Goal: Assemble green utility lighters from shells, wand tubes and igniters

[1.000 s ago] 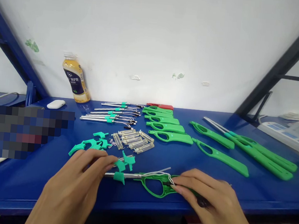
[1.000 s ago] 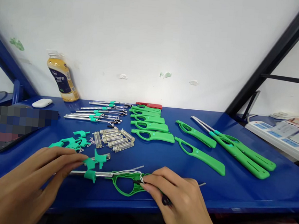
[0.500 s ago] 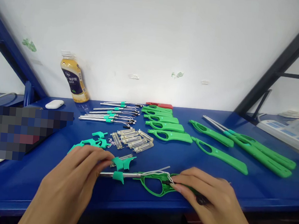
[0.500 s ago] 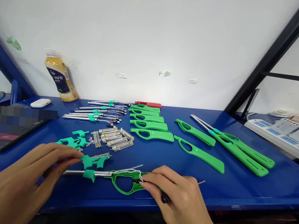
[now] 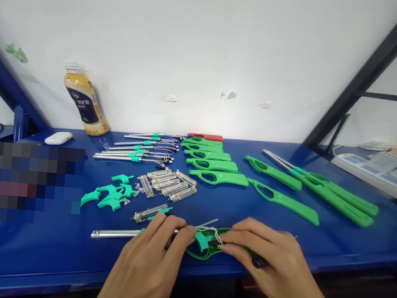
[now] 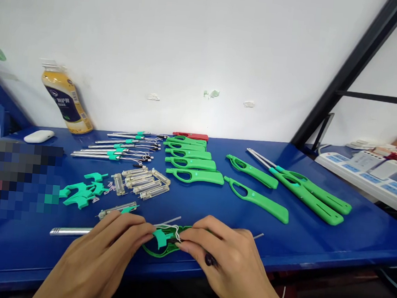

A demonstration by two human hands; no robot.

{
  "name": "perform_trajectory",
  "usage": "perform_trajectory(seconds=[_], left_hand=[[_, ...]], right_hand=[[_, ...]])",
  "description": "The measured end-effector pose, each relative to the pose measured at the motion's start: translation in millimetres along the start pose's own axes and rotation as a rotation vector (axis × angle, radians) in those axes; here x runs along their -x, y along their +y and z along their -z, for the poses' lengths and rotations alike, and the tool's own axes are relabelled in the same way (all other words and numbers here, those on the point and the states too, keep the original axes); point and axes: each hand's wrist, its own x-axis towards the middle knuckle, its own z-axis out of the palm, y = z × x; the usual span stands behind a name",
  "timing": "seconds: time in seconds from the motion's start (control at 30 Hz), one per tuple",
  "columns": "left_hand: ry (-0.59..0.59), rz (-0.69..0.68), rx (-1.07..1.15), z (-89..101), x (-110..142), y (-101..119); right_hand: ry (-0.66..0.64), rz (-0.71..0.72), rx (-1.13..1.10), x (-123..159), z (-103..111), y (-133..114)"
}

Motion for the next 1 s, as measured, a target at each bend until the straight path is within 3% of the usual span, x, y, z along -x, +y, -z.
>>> perform_trajectory(seconds=[0.17,0.53,0.7,1.0], left_hand=[[-0.021,-0.005,0.060,0.0,-4.8,2.9],[0.080,-0.040,0.058,-4.4,-10.8,2.0],[0.070,-0.077,0.055,-5.4,-10.9,-1.0],[0.159,-0.039,0.080,1.6,-20.6,-0.5]], right_hand=[[-0.002,0.013,-0.026,-0.9,0.4,1.9],[0.015,0.008,-0.028,-3.8,0.4,1.0],[0.057,0.015,-0.102,-5.4,0.0,0.1],[0.052,0.036,0.017,-2.0,-1.2,-1.1]])
